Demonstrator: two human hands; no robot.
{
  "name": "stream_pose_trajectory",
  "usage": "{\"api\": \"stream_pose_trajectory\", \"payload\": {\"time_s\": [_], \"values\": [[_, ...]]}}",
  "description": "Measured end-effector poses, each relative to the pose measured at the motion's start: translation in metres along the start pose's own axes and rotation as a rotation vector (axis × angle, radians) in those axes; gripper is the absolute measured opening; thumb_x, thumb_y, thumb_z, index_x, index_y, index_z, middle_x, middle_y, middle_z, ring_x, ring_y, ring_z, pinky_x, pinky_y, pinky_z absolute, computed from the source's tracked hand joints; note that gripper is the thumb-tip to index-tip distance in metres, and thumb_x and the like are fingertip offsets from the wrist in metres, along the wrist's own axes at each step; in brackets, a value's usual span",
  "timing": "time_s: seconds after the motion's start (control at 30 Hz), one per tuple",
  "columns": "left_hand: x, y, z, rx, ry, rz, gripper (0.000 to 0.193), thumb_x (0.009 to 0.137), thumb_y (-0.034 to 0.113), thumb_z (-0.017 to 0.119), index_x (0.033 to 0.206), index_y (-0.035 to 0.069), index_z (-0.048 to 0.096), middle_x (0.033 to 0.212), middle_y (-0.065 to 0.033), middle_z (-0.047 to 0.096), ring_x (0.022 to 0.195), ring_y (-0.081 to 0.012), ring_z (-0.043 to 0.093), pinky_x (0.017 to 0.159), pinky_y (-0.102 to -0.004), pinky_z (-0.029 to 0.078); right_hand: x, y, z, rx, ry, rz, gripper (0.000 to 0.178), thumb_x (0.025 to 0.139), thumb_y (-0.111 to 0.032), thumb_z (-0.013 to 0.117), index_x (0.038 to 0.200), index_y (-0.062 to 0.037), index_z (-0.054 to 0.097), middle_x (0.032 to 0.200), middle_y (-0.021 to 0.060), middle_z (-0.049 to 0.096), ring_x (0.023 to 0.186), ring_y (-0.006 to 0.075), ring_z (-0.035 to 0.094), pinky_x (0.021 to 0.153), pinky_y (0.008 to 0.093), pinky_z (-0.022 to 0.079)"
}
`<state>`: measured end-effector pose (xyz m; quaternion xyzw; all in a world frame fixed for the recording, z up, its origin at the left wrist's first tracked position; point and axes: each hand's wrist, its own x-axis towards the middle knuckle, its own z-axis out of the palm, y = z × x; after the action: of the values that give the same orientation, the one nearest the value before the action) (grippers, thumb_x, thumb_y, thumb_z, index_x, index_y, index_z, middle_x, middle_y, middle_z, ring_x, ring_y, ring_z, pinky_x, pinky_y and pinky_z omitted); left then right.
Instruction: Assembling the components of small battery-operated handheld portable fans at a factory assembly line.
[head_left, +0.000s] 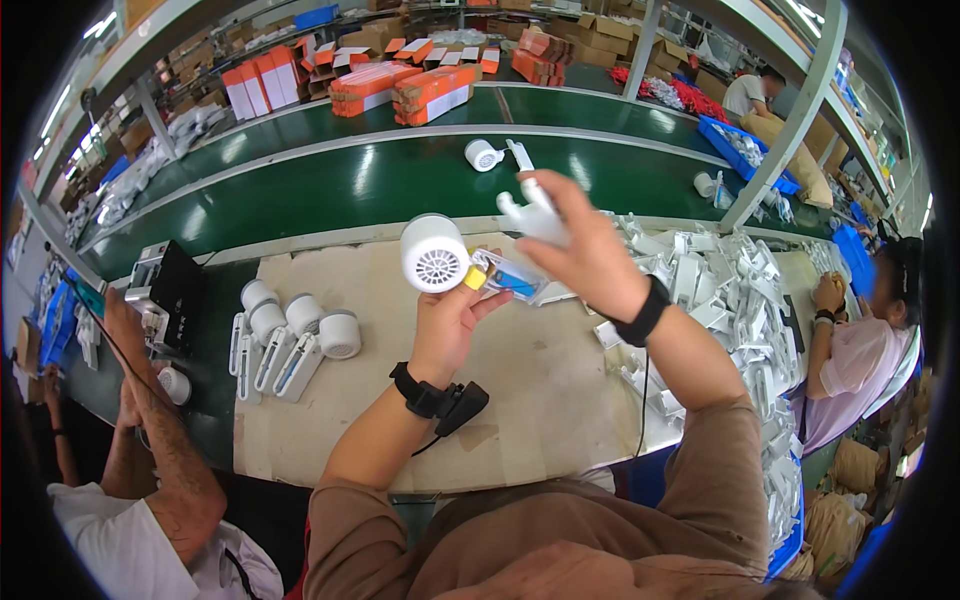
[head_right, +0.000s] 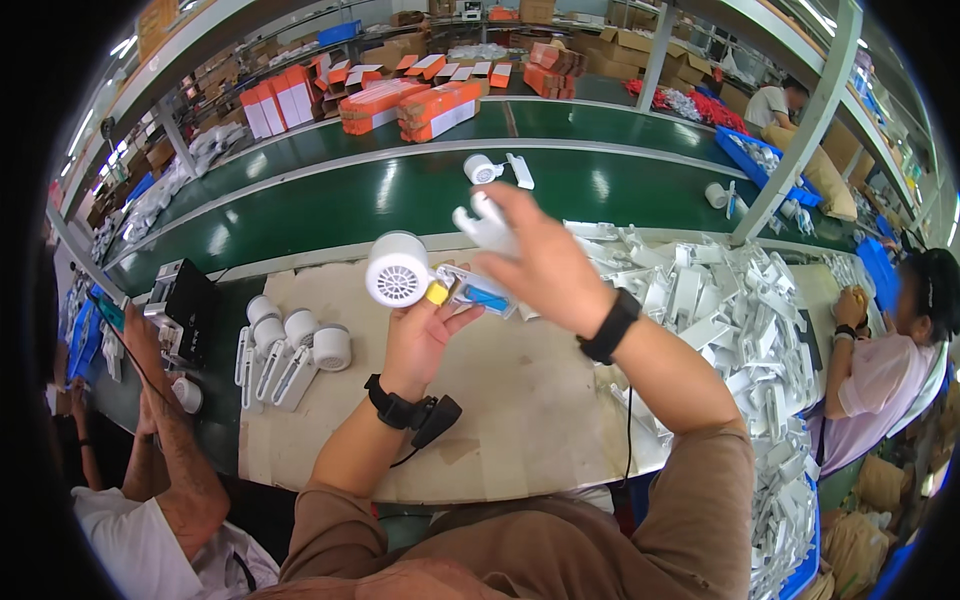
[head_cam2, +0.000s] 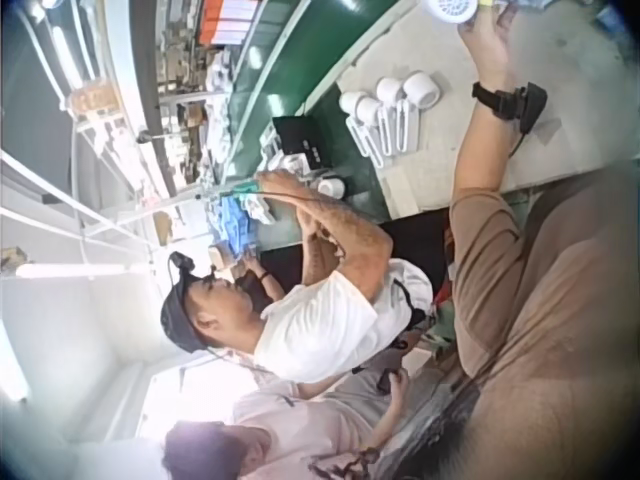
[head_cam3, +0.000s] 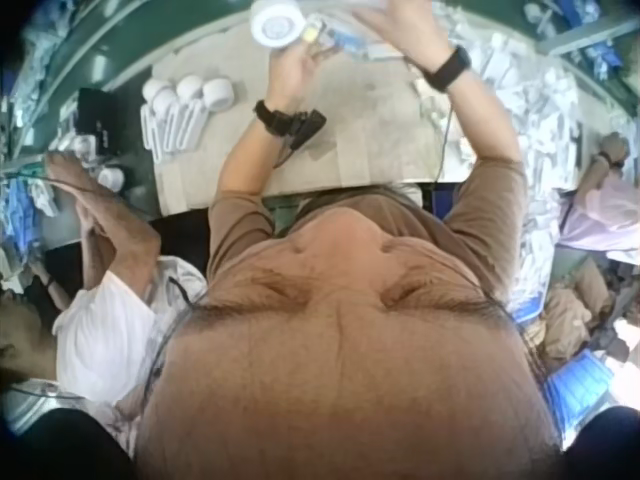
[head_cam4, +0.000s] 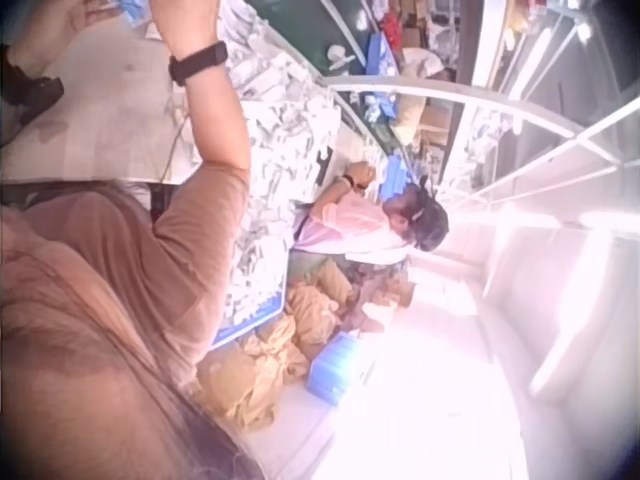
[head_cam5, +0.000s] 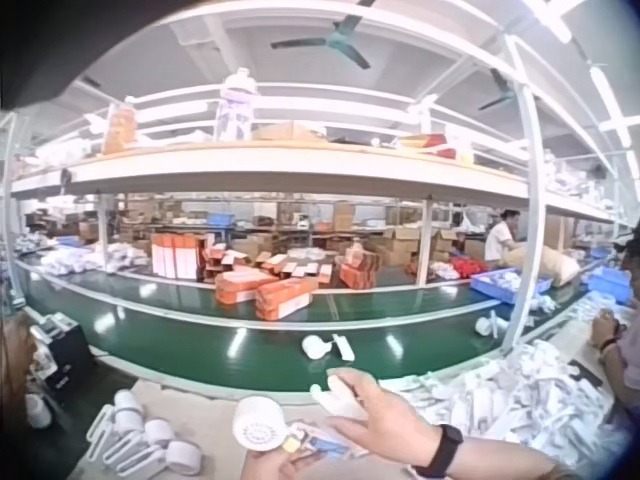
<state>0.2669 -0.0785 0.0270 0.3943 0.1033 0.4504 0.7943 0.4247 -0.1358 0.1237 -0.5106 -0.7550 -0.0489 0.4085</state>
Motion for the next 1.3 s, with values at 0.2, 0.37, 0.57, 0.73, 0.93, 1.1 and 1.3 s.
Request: {"api": "stream_pose_trajectory", "payload": {"time_s": [0.2,0.37,0.57,0.73,0.93,1.1,1.3], "values": [[0.006,-0.013,-0.013,-0.13,0.127,-0.001,0.032,0.091,0.013,0.05,0.12,0.002,0.048,0.118,-0.0111,0.055,0.103,-0.0201,0.057,0.085,-0.0376,0.051,-0.027,-0.015,0.004,-0.224,-0.286,0.041,0.056,0.071,-0.016,0.071,0.121,-0.0113,0.046,0.092,0.0101,0.063,0.07,0.0281,0.063,0.057,0.0352,0.051],[0.001,-0.015,-0.009,-0.169,0.101,-0.007,0.03,0.092,0.019,0.048,0.119,0.004,0.049,0.115,-0.0081,0.056,0.103,-0.0183,0.057,0.087,-0.0355,0.049,-0.027,-0.015,0.018,-0.277,-0.293,-0.005,0.059,0.068,-0.018,0.071,0.122,-0.0124,0.048,0.099,0.0096,0.061,0.074,0.0285,0.063,0.057,0.0349,0.052],[0.002,-0.009,-0.008,-0.249,0.125,-0.062,0.032,0.092,0.024,0.049,0.12,0.007,0.049,0.114,-0.0058,0.055,0.103,-0.0172,0.055,0.088,-0.0357,0.046,-0.017,-0.006,0.02,-0.169,-0.153,-0.164,0.059,0.069,-0.017,0.07,0.124,-0.0105,0.05,0.116,0.0119,0.053,0.09,0.029,0.06,0.069,0.0336,0.053],[-0.001,-0.013,-0.01,-0.225,0.064,0.019,0.03,0.092,0.022,0.048,0.119,0.008,0.049,0.115,-0.0041,0.055,0.105,-0.016,0.054,0.088,-0.0338,0.045,-0.018,-0.007,0.027,-0.085,-0.179,-0.099,0.06,0.069,-0.017,0.071,0.124,-0.0088,0.049,0.118,0.0118,0.052,0.096,0.0294,0.059,0.074,0.0345,0.053],[-0.003,-0.019,0.0,-0.179,0.161,0.039,0.03,0.091,0.02,0.053,0.118,0.007,0.05,0.114,-0.004,0.056,0.105,-0.015,0.054,0.089,-0.0325,0.044,-0.02,-0.005,0.042,-0.231,-0.152,-0.059,0.055,0.073,-0.023,0.069,0.122,-0.0061,0.05,0.119,0.0109,0.051,0.092,0.0296,0.059,0.073,0.0336,0.053],[0.001,-0.002,0.005,-0.126,0.139,0.135,0.029,0.09,0.018,0.054,0.117,0.006,0.051,0.114,-0.0051,0.056,0.107,-0.0165,0.053,0.093,-0.0335,0.042,-0.01,-0.01,0.027,-0.451,-0.042,-0.214,0.049,0.079,-0.028,0.063,0.12,-0.0045,0.051,0.113,0.0106,0.054,0.079,0.0262,0.057,0.068,0.0311,0.05],[0.005,0.019,-0.01,-0.215,0.069,0.233,0.032,0.09,0.017,0.055,0.119,0.005,0.05,0.118,-0.009,0.055,0.114,-0.0199,0.05,0.098,-0.0373,0.039,-0.03,0.004,0.014,0.527,-0.458,0.552,0.05,0.089,-0.042,0.052,0.111,0.0022,0.055,0.085,0.0078,0.058,0.074,0.0142,0.054,0.065,0.0267,0.045]]}}
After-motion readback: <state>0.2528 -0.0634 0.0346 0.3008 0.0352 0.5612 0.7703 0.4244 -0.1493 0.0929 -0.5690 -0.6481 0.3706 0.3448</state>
